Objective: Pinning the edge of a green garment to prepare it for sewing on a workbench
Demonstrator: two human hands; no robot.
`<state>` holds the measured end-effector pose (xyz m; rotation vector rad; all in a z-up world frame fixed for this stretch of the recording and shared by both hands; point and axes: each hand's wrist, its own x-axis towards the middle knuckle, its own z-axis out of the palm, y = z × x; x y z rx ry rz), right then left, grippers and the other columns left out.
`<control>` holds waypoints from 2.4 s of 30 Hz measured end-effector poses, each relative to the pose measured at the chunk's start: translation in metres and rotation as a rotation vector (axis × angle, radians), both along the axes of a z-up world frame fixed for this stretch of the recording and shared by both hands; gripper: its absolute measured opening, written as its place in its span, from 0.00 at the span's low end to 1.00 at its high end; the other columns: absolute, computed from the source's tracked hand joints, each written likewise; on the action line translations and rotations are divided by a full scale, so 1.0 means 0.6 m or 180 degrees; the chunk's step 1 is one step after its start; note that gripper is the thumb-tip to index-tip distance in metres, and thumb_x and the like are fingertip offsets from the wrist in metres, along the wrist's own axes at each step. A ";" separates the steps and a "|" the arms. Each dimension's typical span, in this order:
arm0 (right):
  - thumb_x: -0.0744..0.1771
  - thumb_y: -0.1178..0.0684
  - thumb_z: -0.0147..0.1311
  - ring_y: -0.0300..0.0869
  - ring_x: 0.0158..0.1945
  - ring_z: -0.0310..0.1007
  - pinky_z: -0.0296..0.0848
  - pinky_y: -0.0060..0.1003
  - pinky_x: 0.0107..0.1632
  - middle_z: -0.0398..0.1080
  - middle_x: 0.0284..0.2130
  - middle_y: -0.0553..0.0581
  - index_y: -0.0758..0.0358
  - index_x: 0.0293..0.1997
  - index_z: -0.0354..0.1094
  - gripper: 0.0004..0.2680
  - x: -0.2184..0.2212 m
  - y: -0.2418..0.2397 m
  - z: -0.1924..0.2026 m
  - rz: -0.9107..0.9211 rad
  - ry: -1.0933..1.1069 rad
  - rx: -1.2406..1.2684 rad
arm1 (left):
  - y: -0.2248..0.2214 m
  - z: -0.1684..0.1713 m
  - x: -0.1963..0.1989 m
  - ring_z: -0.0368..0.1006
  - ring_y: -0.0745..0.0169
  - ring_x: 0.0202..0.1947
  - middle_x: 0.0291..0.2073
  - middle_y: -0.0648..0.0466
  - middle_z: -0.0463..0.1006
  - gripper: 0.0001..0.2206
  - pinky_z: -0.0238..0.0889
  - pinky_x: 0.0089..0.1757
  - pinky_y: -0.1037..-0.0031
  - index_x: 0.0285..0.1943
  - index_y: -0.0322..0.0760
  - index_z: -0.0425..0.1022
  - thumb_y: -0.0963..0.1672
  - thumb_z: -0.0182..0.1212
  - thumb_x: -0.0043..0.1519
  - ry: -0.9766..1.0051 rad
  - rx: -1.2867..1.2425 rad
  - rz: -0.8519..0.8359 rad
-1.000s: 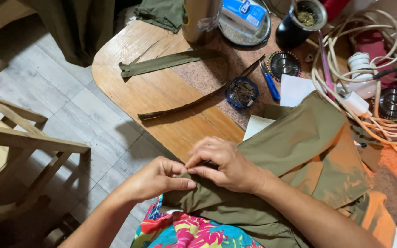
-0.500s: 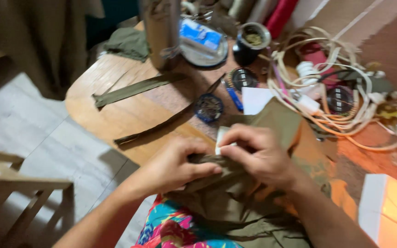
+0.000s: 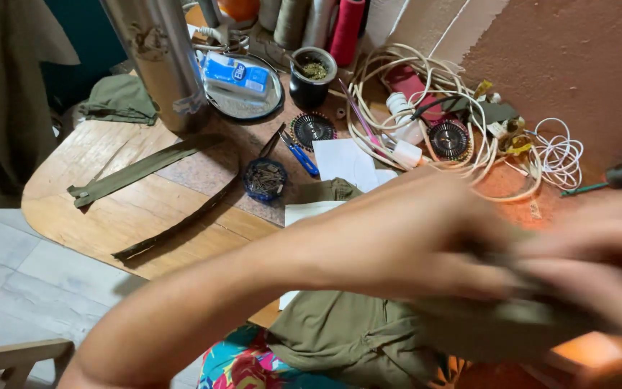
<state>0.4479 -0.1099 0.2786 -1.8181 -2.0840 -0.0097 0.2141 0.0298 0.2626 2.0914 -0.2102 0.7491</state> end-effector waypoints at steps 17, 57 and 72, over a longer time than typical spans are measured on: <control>0.64 0.55 0.64 0.32 0.28 0.65 0.69 0.27 0.34 0.75 0.22 0.51 0.65 0.39 0.80 0.06 -0.156 0.160 -0.320 0.0189 0.3561 -0.2334 | -0.049 -0.319 -0.121 0.67 0.73 0.20 0.17 0.58 0.76 0.07 0.59 0.25 0.83 0.35 0.33 0.85 0.40 0.74 0.51 0.1561 -0.3488 0.1437; 0.60 0.58 0.68 0.30 0.17 0.54 0.59 0.25 0.21 0.73 0.19 0.49 0.59 0.31 0.80 0.02 -0.164 0.150 -0.289 0.1352 0.2825 -0.0572 | -0.054 -0.316 -0.124 0.62 0.75 0.14 0.11 0.58 0.71 0.09 0.54 0.21 0.85 0.24 0.32 0.82 0.41 0.79 0.47 0.1500 -0.3691 0.1338; 0.64 0.57 0.64 0.27 0.21 0.54 0.56 0.24 0.22 0.71 0.14 0.47 0.65 0.31 0.79 0.03 -0.168 0.149 -0.315 0.0837 0.3336 -0.1285 | -0.048 -0.347 -0.124 0.62 0.73 0.15 0.12 0.58 0.70 0.08 0.53 0.22 0.83 0.26 0.33 0.82 0.41 0.79 0.48 0.1570 -0.3420 0.1580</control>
